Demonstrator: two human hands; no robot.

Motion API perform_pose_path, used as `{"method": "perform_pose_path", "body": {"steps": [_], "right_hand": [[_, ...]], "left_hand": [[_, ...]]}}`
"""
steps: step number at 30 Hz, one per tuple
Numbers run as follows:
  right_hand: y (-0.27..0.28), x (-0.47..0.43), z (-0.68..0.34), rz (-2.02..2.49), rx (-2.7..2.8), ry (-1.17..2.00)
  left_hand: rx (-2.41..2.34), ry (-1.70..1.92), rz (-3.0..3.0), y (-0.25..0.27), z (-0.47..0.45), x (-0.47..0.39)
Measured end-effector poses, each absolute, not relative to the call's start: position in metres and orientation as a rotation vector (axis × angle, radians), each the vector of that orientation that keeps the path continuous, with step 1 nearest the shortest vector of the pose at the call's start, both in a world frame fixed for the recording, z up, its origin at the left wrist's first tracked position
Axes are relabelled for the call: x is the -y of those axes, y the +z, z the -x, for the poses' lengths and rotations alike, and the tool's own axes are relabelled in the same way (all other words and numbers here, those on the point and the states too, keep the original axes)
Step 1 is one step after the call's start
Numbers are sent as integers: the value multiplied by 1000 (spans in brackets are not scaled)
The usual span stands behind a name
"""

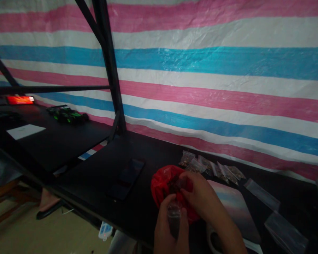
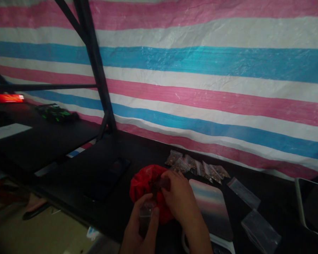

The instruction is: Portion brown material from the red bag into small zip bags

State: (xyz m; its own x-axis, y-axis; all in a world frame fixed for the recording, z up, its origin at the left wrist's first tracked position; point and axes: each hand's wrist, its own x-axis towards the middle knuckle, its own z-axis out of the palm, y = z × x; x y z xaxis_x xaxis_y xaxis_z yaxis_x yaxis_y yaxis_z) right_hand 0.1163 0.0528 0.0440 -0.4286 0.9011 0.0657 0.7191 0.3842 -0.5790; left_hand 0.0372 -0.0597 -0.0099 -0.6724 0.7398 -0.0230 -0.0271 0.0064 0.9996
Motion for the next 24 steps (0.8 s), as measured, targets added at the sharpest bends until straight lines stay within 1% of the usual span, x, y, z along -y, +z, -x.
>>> {"method": "perform_pose_path", "body": {"steps": [8,15,20,24], "right_hand": [[38,-41,-111,1195,2109,1182],[41,-50,-113,1204,1762,1469],[59,-46,-125,1085,1658,1590],[72,-36,-135,958,1789,1620]], "left_hand": [[-1597,1744,-702,-11,9,51],[-1729,1884,-821,-5,19,44],[-1811,1884,-1019,-12,26,39],[-1862,1790,-1011,-18,31,39]]}}
